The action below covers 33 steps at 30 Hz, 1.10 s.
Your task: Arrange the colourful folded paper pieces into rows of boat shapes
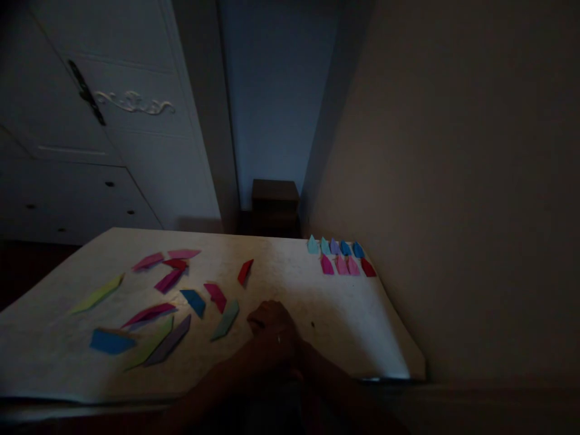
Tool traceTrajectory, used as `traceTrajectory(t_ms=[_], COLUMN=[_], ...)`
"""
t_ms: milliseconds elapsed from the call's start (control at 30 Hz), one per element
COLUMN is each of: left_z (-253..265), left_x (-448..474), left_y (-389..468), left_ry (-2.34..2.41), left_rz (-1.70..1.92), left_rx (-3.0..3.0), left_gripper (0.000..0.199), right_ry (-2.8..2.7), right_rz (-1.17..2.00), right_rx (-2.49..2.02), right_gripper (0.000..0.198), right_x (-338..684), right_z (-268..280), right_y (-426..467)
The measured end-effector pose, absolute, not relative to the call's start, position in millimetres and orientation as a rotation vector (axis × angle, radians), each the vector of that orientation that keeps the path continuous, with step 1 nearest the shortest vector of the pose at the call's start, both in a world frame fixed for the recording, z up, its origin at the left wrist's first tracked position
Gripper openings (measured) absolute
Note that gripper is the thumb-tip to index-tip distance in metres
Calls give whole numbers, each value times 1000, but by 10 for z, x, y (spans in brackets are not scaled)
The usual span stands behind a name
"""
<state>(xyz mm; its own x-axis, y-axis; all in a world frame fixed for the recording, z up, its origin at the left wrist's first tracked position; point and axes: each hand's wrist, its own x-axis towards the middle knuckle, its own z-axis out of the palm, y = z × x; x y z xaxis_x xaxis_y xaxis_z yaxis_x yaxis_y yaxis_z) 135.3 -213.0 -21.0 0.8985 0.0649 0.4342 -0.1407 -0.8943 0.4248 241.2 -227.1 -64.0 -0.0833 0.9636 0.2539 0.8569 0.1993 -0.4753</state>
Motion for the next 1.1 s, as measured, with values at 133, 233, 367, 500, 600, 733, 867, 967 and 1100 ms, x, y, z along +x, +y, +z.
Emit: traceTrajectory(t_ms=[133, 233, 367, 500, 600, 733, 867, 967, 1100], left_z=[-56, -25, -31, -24, -44, -129, -248, -299, -281], left_x=[833, 442, 17, -282, -448, -649, -862, -1017, -1151], left_y=[-1799, -1583, -1440, -1414, -1437, -1511, -1568, -1528, -1290], left_ry=[166, 446, 707, 869, 971, 1059, 1204, 1306, 1404], left_rz=[654, 750, 801, 882, 956, 1047, 1180, 1226, 1269], left_rx=[2472, 2485, 2373, 2213, 2103, 1992, 1803, 1690, 1703], left_gripper=[21, 22, 28, 32, 33, 35, 35, 35, 37], right_ry=[-2007, -1923, -1855, -1850, -1821, -1785, -1806, -1833, -1852], right_rz=[385, 379, 377, 406, 442, 466, 471, 447, 393], right_rx=[-1748, -1663, -1605, -1582, -1574, -1560, -1557, -1587, -1627], right_gripper=[6, 8, 12, 13, 15, 17, 20, 23, 25], right_x=[2388, 2347, 2327, 2355, 2382, 2412, 2417, 2395, 2362], right_z=[-583, -494, -440, -460, -476, -496, -490, -457, -435], right_y=[-2388, -2484, -2527, -2521, -2534, -2554, -2556, -2563, -2576])
